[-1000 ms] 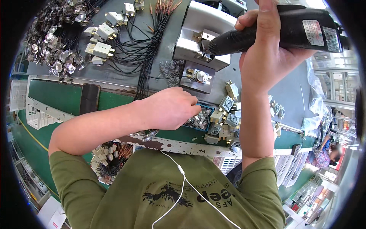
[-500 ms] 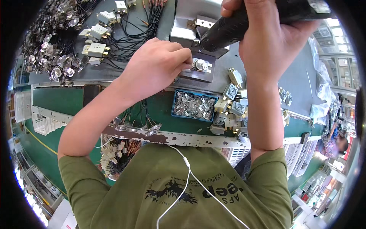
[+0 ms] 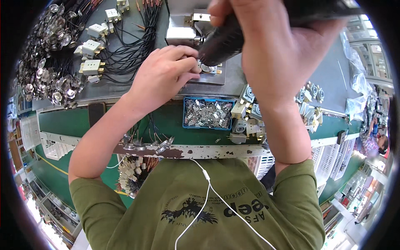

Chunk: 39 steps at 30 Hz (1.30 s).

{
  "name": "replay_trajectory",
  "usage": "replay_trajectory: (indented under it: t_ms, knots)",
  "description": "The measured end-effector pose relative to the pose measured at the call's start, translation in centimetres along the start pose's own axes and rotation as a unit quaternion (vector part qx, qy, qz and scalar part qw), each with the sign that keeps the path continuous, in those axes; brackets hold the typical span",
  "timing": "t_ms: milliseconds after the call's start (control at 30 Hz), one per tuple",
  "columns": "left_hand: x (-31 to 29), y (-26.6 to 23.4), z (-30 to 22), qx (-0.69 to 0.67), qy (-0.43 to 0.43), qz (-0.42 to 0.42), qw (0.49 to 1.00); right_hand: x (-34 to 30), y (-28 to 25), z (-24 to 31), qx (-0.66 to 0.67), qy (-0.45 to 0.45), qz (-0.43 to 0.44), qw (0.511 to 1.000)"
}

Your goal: Assembling small mechanical and electronic components on a factory assembly line using a power screwdriver.

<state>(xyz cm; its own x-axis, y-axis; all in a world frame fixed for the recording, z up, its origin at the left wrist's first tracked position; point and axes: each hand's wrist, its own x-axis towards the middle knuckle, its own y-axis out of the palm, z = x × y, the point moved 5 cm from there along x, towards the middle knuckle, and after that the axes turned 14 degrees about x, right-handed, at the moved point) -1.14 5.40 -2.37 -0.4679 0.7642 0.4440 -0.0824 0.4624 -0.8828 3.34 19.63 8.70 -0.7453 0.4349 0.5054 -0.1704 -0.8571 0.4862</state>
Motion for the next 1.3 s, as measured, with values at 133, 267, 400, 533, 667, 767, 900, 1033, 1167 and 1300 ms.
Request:
replay_trajectory:
  t_ms: [133,267,400,533,667,767,900,1033,1167,1300]
  knots:
    - [0.0,0.1,0.4,-0.023,-0.012,0.02,0.999,-0.3,0.2,-1.2,0.079,-0.016,-0.006,0.997]
    - [0.0,0.1,0.3,-0.033,-0.003,0.028,0.999,-0.7,0.7,-2.6,0.14,-0.027,-0.008,0.99]
    - [0.0,0.1,0.3,-0.033,-0.006,0.035,0.999,-0.2,1.1,-2.4,0.12,-0.044,0.023,0.992]
    - [0.1,0.1,0.1,-0.032,-0.002,0.03,0.999,0.7,1.3,-2.5,0.097,-0.062,0.054,0.992]
    - [0.1,0.1,0.1,-0.04,0.001,0.05,0.998,1.6,1.6,-3.0,0.071,-0.072,0.086,0.991]
    - [0.1,0.5,0.9,-0.062,-0.013,0.042,0.997,2.3,1.6,-3.5,0.003,-0.082,0.146,0.986]
    - [-0.2,0.8,0.8,-0.067,-0.114,0.078,0.988,3.7,1.8,-5.3,0.03,0.042,0.235,0.971]
    - [0.1,0.8,1.2,-0.048,-0.127,0.137,0.981,3.0,2.4,-5.4,0.044,0.104,0.235,0.965]
    - [1.1,1.0,1.2,-0.011,-0.132,0.342,0.93,1.1,2.7,-4.5,0.073,0.012,0.203,0.976]
    - [1.0,0.7,1.1,-0.016,-0.091,0.241,0.966,0.4,2.4,-4.2,0.055,0.026,0.175,0.983]
